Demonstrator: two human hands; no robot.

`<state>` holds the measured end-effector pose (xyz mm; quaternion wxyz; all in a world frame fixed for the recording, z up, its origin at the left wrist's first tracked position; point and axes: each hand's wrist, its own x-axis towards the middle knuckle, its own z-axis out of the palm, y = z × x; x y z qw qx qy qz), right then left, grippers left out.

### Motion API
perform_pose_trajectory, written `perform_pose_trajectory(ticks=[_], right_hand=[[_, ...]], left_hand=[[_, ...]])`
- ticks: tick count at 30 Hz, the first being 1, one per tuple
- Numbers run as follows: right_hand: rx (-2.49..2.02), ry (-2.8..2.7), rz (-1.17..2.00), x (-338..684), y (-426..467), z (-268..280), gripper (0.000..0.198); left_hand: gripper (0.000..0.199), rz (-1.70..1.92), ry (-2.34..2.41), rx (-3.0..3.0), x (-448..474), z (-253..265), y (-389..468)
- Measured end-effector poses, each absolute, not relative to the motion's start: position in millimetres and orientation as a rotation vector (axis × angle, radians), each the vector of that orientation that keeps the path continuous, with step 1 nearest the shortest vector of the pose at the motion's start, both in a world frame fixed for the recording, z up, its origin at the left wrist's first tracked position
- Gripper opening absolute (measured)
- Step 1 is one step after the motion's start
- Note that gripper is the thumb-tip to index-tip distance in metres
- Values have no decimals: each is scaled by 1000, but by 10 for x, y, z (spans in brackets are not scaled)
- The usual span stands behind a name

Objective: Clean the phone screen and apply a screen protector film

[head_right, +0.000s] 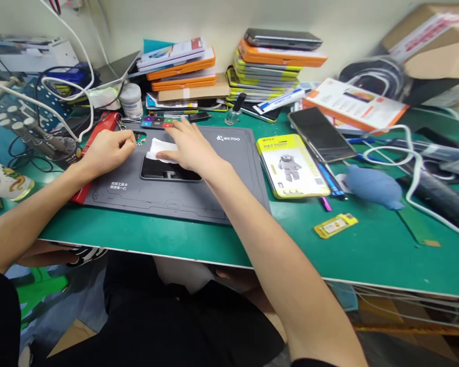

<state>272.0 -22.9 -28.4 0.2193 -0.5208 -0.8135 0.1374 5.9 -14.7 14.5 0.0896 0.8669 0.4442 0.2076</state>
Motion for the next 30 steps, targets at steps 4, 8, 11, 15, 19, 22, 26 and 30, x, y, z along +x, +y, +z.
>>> perform_pose_trajectory(ticks=[4,8,11,15,19,22,26,30], right_hand=[[-1519,-2136,403,3229,-478,-394,83],[-1471,-2108,377,3381,-562,-488,80],[-1343,-2144,357,3307,-549,-513,68],[-1214,-2182,347,3238,-550,-525,64],[-1185,-2209,340,3235,-541,-562,69],[-1224,-2224,364,3230,-522,-578,72],[-1229,-2246,382,3195,-516,-538,79],[-1204,-2280,446,3129,-528,-457,91]], left_hand=[[23,522,1345,2621,62,114,-168],[22,452,1314,2665,62,93,-193],[22,448,1306,2660,45,82,-195],[23,537,1276,2683,10,61,-169],[25,643,1230,2755,-12,26,-161],[26,606,1183,2938,-4,-8,-194],[26,285,1055,3237,45,-8,-264],[35,227,1063,3241,129,106,-269]])
